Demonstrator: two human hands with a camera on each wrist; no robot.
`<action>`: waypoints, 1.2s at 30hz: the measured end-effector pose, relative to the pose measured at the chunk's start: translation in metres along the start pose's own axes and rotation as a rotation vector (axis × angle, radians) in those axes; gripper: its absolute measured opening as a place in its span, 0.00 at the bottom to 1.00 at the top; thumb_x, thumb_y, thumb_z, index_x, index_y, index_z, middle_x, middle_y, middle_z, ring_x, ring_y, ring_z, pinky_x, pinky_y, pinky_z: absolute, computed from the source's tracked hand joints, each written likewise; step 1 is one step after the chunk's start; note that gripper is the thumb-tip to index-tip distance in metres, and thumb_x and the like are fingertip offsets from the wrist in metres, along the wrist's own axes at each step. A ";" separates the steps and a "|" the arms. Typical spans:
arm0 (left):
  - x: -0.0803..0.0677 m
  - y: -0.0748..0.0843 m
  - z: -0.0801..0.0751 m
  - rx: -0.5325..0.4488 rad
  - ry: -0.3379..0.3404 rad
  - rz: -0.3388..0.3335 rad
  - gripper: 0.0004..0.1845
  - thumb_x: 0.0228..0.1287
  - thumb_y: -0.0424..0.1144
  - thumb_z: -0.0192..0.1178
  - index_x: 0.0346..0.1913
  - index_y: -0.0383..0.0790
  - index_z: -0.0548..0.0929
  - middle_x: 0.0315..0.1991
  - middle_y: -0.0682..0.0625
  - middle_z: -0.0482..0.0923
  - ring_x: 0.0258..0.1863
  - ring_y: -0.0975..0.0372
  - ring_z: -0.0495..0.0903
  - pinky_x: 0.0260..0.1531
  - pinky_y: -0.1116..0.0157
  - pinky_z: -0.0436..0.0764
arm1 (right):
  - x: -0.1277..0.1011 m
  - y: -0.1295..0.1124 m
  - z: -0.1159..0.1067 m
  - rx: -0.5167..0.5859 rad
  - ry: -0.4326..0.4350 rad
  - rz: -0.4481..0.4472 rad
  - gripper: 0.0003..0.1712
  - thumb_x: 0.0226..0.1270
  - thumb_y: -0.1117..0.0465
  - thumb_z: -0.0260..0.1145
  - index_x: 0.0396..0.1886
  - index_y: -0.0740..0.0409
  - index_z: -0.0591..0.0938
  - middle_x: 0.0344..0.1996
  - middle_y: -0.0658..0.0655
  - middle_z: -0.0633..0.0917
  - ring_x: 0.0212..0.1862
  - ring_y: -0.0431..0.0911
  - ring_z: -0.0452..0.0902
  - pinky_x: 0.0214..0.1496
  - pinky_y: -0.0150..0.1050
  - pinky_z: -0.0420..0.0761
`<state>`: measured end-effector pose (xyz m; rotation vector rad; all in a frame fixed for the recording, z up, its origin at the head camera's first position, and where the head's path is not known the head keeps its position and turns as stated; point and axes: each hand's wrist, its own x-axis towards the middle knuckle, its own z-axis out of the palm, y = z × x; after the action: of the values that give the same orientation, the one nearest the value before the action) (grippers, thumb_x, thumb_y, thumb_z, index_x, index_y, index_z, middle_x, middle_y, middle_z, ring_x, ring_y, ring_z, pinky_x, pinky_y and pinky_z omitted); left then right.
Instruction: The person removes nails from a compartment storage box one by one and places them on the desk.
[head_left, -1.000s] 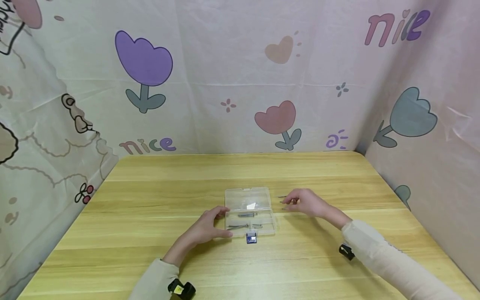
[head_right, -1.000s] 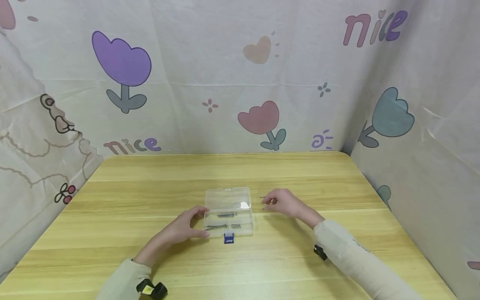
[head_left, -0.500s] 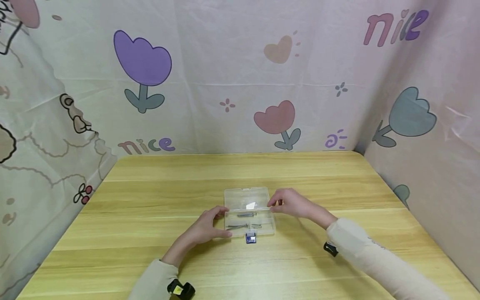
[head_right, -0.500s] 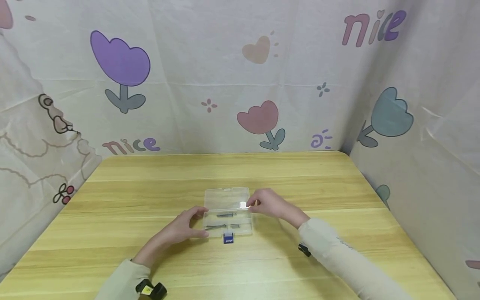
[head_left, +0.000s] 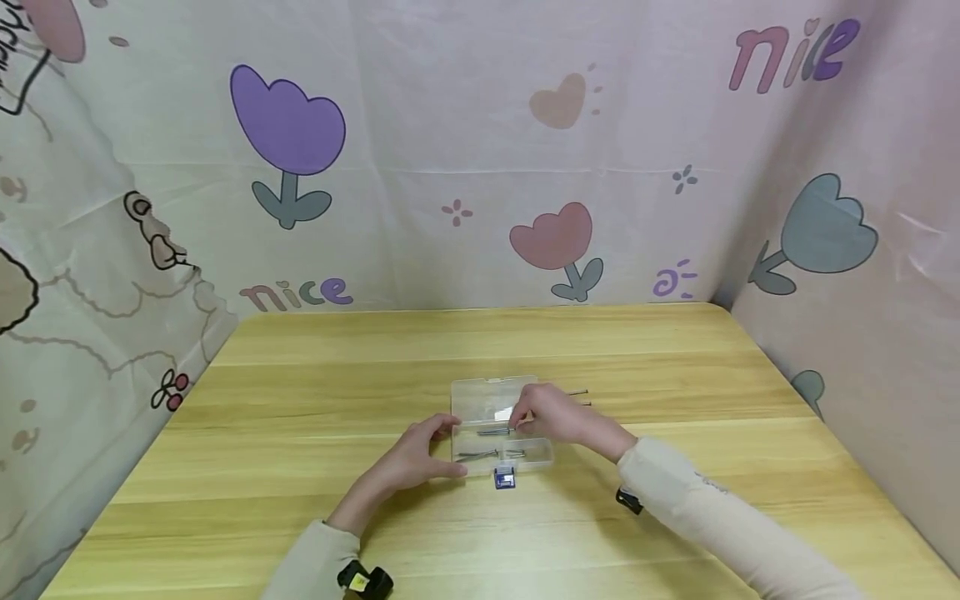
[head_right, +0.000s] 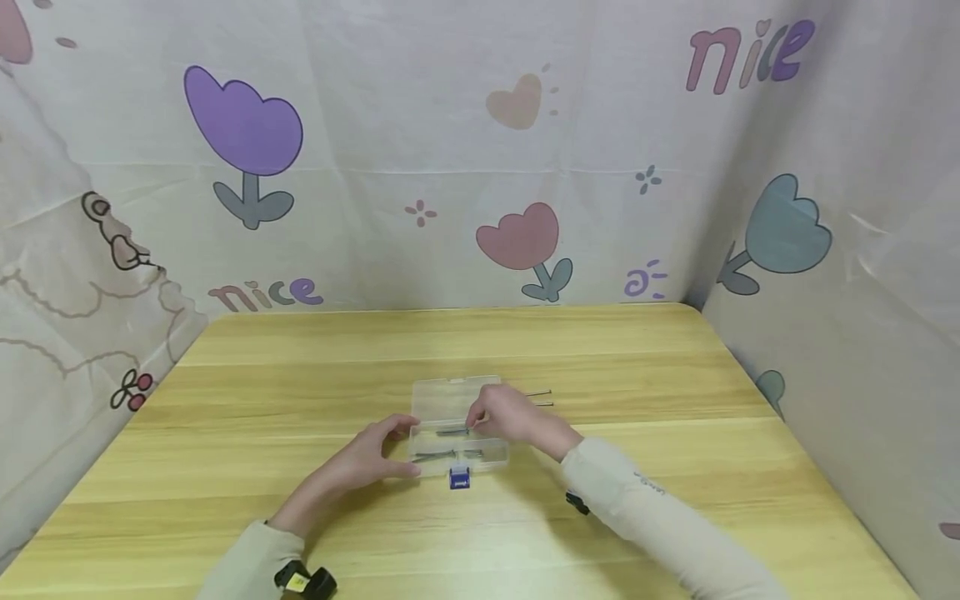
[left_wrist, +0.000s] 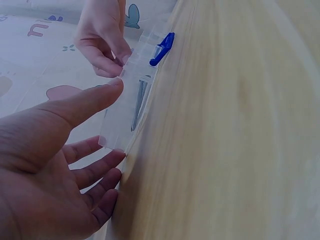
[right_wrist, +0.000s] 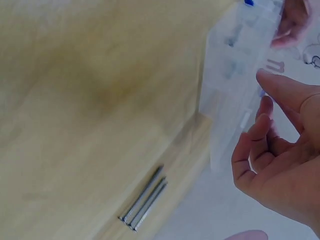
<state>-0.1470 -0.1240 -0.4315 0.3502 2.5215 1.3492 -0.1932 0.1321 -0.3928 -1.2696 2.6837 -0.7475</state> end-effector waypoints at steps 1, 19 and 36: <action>0.000 0.000 0.000 -0.002 0.001 -0.001 0.37 0.46 0.41 0.77 0.61 0.38 0.73 0.55 0.44 0.73 0.54 0.50 0.69 0.56 0.46 0.68 | 0.001 -0.001 0.002 0.007 -0.005 0.010 0.06 0.55 0.73 0.71 0.33 0.63 0.88 0.27 0.49 0.82 0.32 0.39 0.74 0.35 0.29 0.76; 0.001 -0.003 0.000 0.010 -0.002 0.004 0.37 0.47 0.42 0.77 0.61 0.38 0.73 0.55 0.44 0.73 0.54 0.50 0.69 0.56 0.47 0.68 | 0.004 0.003 0.023 0.014 0.094 0.097 0.06 0.52 0.62 0.76 0.31 0.55 0.89 0.26 0.44 0.81 0.32 0.37 0.69 0.40 0.34 0.69; 0.001 0.000 0.000 0.004 0.004 -0.017 0.37 0.46 0.42 0.77 0.61 0.40 0.74 0.55 0.44 0.73 0.55 0.50 0.69 0.57 0.45 0.67 | 0.011 -0.002 0.027 -0.018 0.109 0.145 0.05 0.47 0.64 0.78 0.25 0.52 0.89 0.25 0.43 0.83 0.33 0.38 0.71 0.43 0.40 0.71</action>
<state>-0.1480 -0.1239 -0.4315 0.3271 2.5249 1.3396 -0.1915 0.1124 -0.4140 -1.0522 2.8373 -0.7970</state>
